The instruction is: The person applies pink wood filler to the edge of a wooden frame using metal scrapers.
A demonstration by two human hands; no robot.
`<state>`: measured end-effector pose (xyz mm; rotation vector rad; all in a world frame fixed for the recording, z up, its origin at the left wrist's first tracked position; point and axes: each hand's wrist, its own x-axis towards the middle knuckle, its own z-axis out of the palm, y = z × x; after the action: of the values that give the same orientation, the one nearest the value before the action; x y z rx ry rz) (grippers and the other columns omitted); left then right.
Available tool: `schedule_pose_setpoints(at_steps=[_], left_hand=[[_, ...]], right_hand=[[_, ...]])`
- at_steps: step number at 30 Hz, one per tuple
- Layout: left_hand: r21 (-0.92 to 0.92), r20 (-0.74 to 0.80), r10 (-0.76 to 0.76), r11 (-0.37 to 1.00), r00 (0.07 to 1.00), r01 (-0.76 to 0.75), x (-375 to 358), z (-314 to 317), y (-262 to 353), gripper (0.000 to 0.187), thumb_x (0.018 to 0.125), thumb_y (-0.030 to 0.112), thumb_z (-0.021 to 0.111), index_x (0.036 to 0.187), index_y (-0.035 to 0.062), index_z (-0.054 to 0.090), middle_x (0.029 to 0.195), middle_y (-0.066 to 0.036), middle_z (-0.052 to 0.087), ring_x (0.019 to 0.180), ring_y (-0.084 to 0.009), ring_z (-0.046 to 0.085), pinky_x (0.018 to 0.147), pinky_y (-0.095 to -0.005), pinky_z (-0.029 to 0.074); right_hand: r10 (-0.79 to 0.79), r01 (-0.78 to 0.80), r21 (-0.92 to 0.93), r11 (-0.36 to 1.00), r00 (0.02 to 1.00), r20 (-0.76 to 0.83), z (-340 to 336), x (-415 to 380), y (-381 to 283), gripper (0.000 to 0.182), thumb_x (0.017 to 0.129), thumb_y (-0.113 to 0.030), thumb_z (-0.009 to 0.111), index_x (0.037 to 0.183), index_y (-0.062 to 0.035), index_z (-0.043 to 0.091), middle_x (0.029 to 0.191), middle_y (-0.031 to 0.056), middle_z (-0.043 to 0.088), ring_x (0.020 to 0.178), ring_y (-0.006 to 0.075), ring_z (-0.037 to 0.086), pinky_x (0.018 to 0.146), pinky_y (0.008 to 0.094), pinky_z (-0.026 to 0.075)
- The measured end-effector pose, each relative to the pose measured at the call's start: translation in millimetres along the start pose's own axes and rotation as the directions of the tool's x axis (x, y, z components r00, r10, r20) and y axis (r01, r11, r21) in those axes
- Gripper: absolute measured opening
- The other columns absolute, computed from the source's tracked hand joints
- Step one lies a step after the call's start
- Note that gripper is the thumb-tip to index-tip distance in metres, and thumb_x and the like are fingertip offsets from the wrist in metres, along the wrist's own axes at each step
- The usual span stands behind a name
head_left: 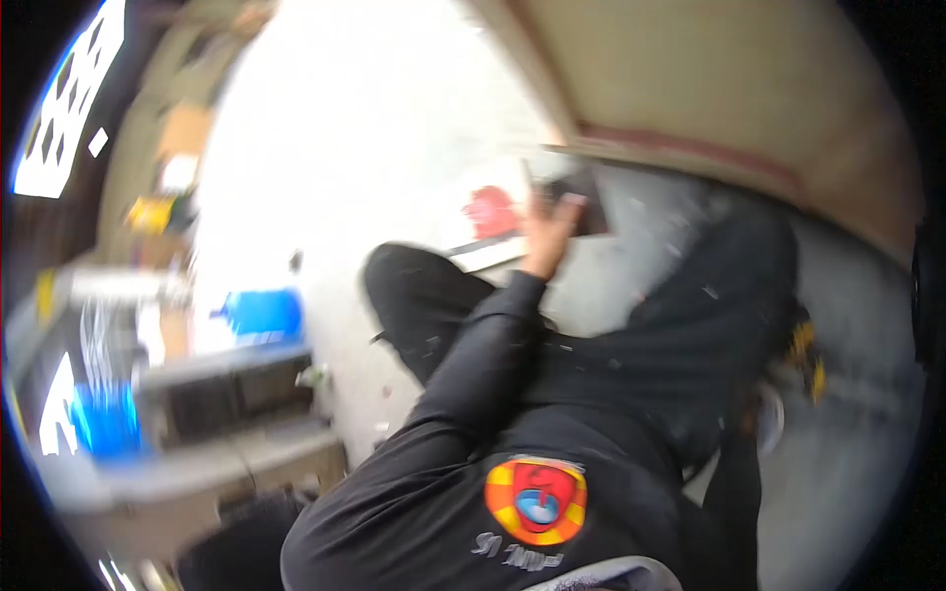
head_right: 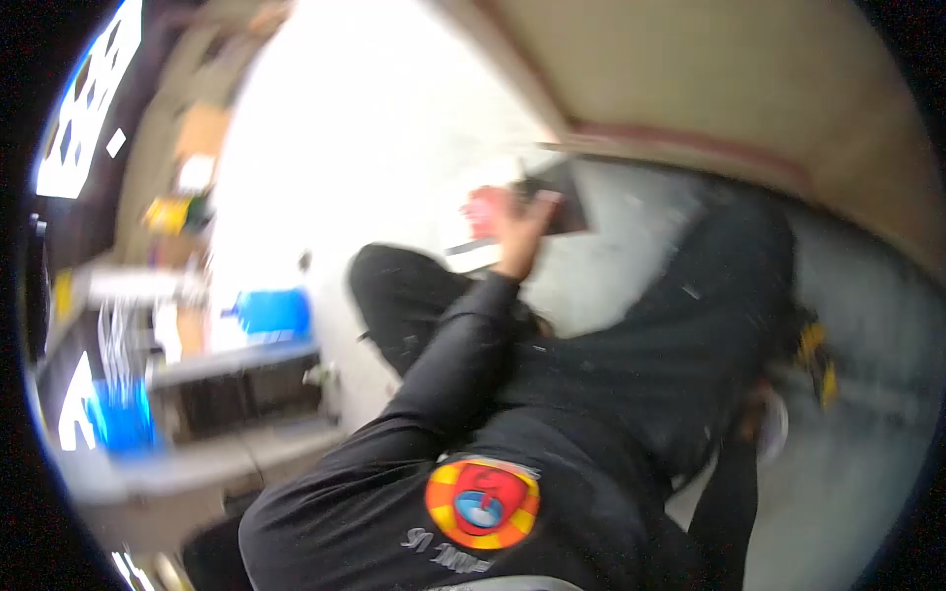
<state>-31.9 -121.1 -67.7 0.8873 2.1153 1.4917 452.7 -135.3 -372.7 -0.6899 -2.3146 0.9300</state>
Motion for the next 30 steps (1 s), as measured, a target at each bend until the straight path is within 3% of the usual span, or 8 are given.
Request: schedule_pose_setpoints(at_steps=[1,2,4,5,12,18,23,30], left_hand=[[0.099,0.011,-0.026,0.995,1.000,0.024,5,1,-7,0.092,0.088,0.037,0.075,0.148,-0.0127,0.027,0.147,-0.029,0.042,0.139,-0.0352,0.039,0.116,-0.0410,0.029],[-0.105,-0.116,-0.020,0.994,0.993,0.008,5,15,-22,0.061,0.088,0.023,0.076,0.134,-0.0056,0.048,0.131,-0.018,0.057,0.123,-0.0267,0.052,0.105,-0.0391,0.041],[-0.347,-0.091,-0.019,0.938,0.996,-0.014,6,19,-20,0.045,0.091,0.003,0.069,0.129,-0.0070,0.048,0.123,-0.014,0.063,0.113,-0.0195,0.060,0.098,-0.0320,0.048],[-0.434,-0.029,-0.070,0.899,0.997,0.051,4,28,-3,0.045,0.091,0.005,0.068,0.130,-0.0072,0.048,0.121,-0.014,0.064,0.111,-0.0198,0.061,0.096,-0.0317,0.049],[-0.270,-0.022,-0.061,0.961,0.998,0.053,5,27,-9,0.047,0.091,0.008,0.070,0.129,-0.0073,0.046,0.118,-0.016,0.065,0.109,-0.0199,0.063,0.094,-0.0318,0.051],[-0.283,-0.053,-0.043,0.959,0.998,0.026,7,29,-14,0.048,0.091,0.008,0.070,0.129,-0.0078,0.045,0.117,-0.017,0.065,0.108,-0.0206,0.063,0.093,-0.0327,0.051],[-0.234,-0.069,-0.055,0.972,0.996,0.037,7,30,-16,0.045,0.091,0.007,0.069,0.127,-0.0060,0.045,0.117,-0.017,0.065,0.108,-0.0213,0.063,0.093,-0.0336,0.051],[-0.303,-0.031,-0.063,0.952,0.998,0.051,6,25,-5,0.049,0.091,0.007,0.069,0.130,-0.0071,0.044,0.119,-0.018,0.064,0.110,-0.0221,0.062,0.095,-0.0342,0.050]], right_hand=[[-0.066,0.064,0.073,0.995,0.998,0.015,3,1,-8,0.031,0.091,-0.018,0.058,0.117,-0.0015,0.064,0.124,0.0195,0.061,0.115,0.0316,0.058,0.099,0.0402,0.045],[-0.106,0.102,0.133,0.986,0.994,0.023,0,-1,-20,0.031,0.092,-0.018,0.058,0.118,-0.0017,0.063,0.125,0.0192,0.060,0.116,0.0313,0.058,0.100,0.0400,0.045],[-0.135,0.124,0.217,0.968,0.990,0.037,-8,-16,-35,0.032,0.093,-0.019,0.056,0.120,-0.0019,0.061,0.127,0.0185,0.059,0.118,0.0307,0.056,0.101,0.0395,0.044],[-0.114,0.099,0.254,0.962,0.992,0.047,-18,-31,-26,0.033,0.093,-0.019,0.056,0.121,-0.0021,0.060,0.128,0.0182,0.058,0.119,0.0304,0.055,0.102,0.0393,0.043],[0.004,-0.024,0.404,0.915,0.999,0.051,-29,-41,-21,0.037,0.097,-0.022,0.051,0.128,-0.0030,0.054,0.135,0.0160,0.053,0.124,0.0282,0.051,0.105,0.0377,0.039],[0.166,-0.172,0.489,0.855,0.985,0.054,-39,-31,-14,0.040,0.099,-0.024,0.047,0.134,-0.0038,0.049,0.141,0.0140,0.048,0.129,0.0263,0.046,0.109,0.0364,0.036],[0.300,-0.290,0.549,0.784,0.951,0.073,-45,-52,-23,0.043,0.102,-0.026,0.044,0.139,-0.0044,0.044,0.145,0.0124,0.044,0.133,0.0248,0.043,0.111,0.0352,0.034],[0.491,-0.445,0.612,0.654,0.865,0.105,-50,-39,-17,0.047,0.105,-0.028,0.039,0.147,-0.0053,0.038,0.152,0.0102,0.038,0.138,0.0226,0.038,0.115,0.0337,0.030]])
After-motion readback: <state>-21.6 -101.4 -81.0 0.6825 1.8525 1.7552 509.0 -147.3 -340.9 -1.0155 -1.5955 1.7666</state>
